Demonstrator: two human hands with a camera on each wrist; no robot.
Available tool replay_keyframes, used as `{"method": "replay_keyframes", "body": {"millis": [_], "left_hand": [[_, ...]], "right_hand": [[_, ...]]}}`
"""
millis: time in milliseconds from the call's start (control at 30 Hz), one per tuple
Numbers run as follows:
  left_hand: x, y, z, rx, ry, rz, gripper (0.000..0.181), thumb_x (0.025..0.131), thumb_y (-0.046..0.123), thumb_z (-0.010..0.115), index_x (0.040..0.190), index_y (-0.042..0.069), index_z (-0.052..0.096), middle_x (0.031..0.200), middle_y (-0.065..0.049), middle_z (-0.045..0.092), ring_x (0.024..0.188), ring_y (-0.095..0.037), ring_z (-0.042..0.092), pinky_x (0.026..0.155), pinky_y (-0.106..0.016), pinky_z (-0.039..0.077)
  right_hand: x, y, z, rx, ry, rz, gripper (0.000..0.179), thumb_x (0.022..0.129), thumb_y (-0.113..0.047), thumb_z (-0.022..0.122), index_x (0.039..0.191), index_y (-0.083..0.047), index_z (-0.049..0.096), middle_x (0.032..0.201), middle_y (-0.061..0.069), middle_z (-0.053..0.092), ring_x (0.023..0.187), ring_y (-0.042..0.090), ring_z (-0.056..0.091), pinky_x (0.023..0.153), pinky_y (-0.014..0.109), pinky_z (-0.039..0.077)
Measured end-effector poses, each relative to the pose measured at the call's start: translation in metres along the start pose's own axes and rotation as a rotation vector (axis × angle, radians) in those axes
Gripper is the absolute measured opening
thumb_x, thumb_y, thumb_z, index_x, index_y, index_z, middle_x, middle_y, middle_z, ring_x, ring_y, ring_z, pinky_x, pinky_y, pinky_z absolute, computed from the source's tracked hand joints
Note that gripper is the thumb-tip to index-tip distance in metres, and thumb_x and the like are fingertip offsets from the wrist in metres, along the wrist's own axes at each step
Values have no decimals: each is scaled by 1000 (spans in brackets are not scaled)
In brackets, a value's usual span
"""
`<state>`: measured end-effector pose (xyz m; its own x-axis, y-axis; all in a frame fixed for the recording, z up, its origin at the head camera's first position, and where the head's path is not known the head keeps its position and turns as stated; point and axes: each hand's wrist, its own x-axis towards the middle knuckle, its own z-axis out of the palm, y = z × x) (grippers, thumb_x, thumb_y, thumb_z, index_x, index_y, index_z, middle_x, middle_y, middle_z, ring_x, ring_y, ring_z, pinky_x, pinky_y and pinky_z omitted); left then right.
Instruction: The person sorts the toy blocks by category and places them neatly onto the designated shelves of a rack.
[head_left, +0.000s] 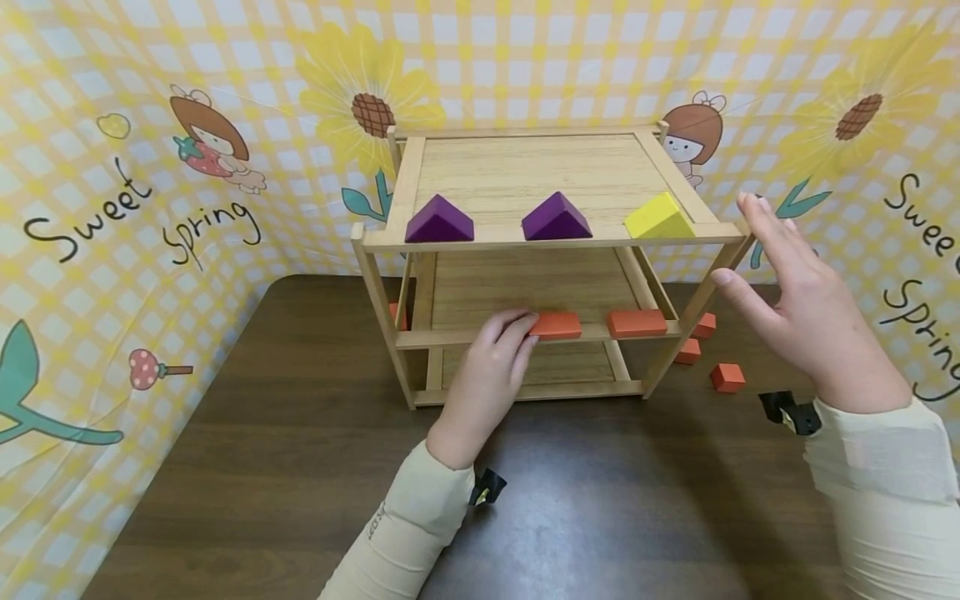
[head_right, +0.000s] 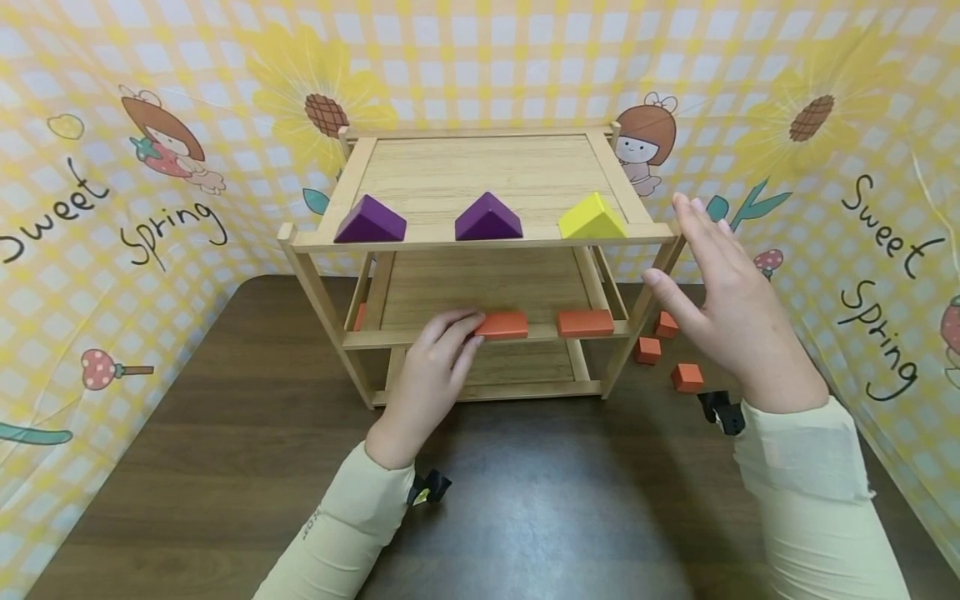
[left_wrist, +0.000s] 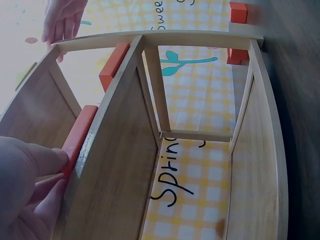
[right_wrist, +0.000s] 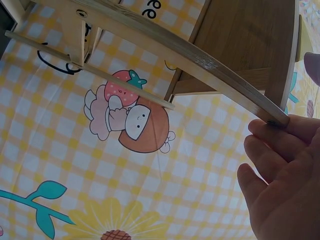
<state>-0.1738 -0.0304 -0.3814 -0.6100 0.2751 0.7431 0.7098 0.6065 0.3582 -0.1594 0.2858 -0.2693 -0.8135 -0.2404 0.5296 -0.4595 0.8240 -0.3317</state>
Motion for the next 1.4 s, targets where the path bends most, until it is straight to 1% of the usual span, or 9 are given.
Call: {"method": "replay_keyframes", "body": {"millis": [333,467,700,967,1067,1267,1400], "left_hand": [[0,3,0,19,-26,-42,24,100,5,62,123,-3,68,122,-17,63,108,-29,67,90,-34,58],[0,3,0,10,-31,-46,25,100,4,62,123,-3,67,123,-17,62,108,-29,67,91,-35,57],[0,3,-2,2,-34,-43,25,99,3,63,123,-2,67,124,-18,62,110,-31,67,92,-36,57],[2,3,-6,7,-55,-8,23,99,2,62,121,-2,68,124,-18,62,112,-31,65,96,-36,55],[3,3,-9,10,-51,12,22,99,3,62,119,-2,69,123,-18,63,112,-31,64,97,-36,54],[4,2,-17,21,3,62,19,98,3,61,114,-1,72,118,-15,66,107,-30,64,95,-37,54],[6,4,-24,39,52,108,20,97,3,61,113,2,73,114,-12,67,101,-28,65,89,-35,56]], "right_hand": [[1,0,1,9,4,-7,70,103,-33,59,163,-21,23,166,2,25,153,19,21,125,33,10],[0,1,1,5,8,-12,70,104,-34,59,163,-20,24,166,3,26,153,20,21,125,34,11],[0,2,2,6,16,-24,69,104,-35,58,162,-20,25,166,3,27,153,19,22,125,31,11],[0,2,3,5,34,-27,69,103,-36,59,162,-21,26,165,6,30,153,22,24,125,33,13],[-1,2,3,10,32,-24,69,103,-35,59,162,-21,26,165,5,29,153,22,24,125,34,12],[-1,3,3,15,17,-5,69,104,-34,59,163,-23,24,165,3,27,153,21,22,125,35,12],[0,2,2,17,20,0,69,103,-35,59,163,-24,24,165,3,28,153,21,22,125,35,12]]}}
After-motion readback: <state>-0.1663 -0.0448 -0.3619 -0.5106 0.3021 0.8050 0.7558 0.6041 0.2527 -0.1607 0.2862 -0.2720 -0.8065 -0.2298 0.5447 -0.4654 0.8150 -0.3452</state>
